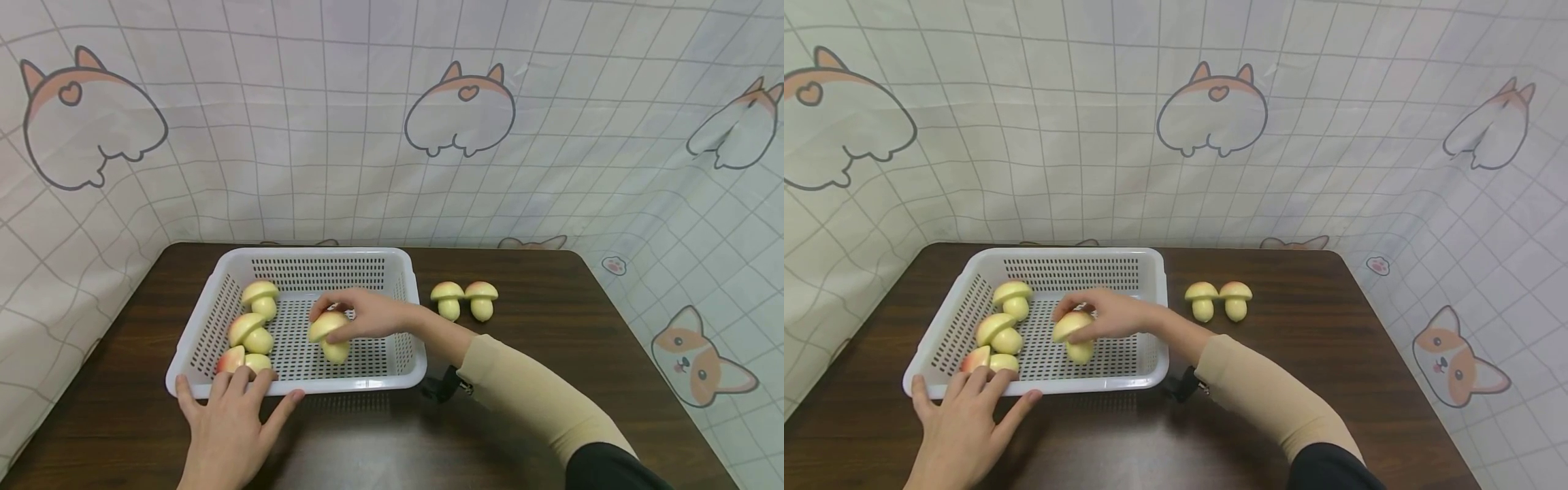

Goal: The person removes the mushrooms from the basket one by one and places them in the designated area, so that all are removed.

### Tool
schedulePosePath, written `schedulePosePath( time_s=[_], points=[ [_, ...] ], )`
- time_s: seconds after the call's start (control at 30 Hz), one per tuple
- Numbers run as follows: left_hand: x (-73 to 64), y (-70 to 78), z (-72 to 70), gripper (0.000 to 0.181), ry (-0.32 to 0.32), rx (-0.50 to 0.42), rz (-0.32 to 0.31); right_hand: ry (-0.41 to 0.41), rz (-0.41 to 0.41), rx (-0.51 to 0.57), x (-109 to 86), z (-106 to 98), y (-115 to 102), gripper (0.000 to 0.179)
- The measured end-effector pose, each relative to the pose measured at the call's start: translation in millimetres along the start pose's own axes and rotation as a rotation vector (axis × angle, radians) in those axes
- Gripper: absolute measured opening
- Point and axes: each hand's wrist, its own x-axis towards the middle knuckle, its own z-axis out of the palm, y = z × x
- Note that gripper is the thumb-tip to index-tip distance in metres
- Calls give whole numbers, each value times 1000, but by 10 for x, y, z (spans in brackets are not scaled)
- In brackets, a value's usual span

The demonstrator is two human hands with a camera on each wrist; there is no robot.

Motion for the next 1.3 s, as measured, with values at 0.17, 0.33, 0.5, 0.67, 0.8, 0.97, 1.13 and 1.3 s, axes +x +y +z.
schedulePosePath(
  time_s=[0.17,0.33,0.5,0.67,0.8,0.97,1.13,1.3],
  points=[
    [0,5,-5,50,-9,3,-5,38,4,38,-78,-64,-34,32],
    [2,7,-13,50,-20,7,-14,71,9,59,-164,-137,-61,34],
    [3,10,-15,50,-22,8,-14,99,20,94,-259,-218,-61,32],
    [-3,13,-9,51,-20,6,-10,133,32,134,-376,-303,-61,31],
    [0,11,-15,51,-23,7,-13,167,41,146,-467,-368,-75,32],
    [4,8,-15,50,-21,4,-10,198,51,117,-573,-430,-59,32],
    [3,5,-11,50,-11,-1,-3,227,59,105,-686,-469,-30,33],
    [0,4,-9,50,-12,-5,-5,253,48,128,-794,-503,0,32]
  ],
)
